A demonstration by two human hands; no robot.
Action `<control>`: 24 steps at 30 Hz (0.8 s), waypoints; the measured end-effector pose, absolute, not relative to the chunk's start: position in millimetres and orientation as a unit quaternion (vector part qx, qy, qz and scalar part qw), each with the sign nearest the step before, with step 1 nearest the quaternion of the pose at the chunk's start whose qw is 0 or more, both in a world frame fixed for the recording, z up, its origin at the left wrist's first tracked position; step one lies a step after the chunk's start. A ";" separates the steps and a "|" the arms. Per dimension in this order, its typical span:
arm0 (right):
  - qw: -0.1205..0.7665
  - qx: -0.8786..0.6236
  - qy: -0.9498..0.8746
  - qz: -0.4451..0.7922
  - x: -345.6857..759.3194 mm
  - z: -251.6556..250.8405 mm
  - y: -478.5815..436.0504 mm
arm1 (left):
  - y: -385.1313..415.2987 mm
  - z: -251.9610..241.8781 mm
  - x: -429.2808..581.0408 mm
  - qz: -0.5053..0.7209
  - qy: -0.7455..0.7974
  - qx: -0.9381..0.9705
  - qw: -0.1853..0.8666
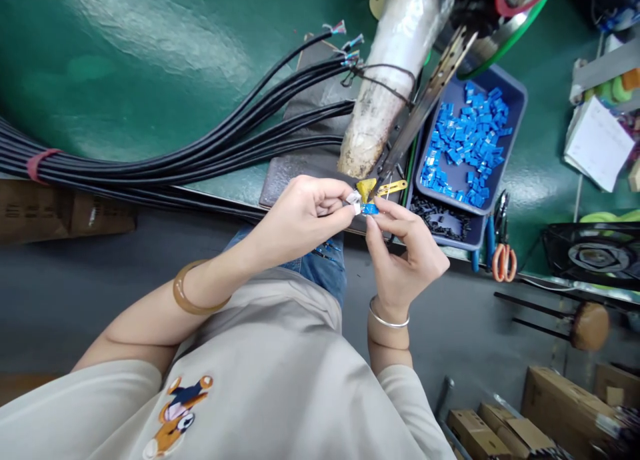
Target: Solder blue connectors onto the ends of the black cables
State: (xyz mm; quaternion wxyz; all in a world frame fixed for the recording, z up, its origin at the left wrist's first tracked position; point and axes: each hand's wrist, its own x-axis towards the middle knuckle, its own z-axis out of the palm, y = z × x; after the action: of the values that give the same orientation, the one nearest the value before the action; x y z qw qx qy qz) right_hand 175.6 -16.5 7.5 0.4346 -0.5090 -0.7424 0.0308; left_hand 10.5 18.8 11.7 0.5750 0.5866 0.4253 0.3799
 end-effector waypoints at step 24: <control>0.430 -0.514 -0.741 0.044 176.9 9.6 -15.8 | 22.3 12.1 12.3 0.367 0.426 0.604 0.565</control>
State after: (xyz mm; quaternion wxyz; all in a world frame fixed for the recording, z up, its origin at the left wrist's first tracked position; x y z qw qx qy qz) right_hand 176.9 -15.8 9.6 0.4302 -0.5143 -0.7406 0.0436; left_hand 12.3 22.3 12.1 0.5646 0.6039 0.4262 0.3673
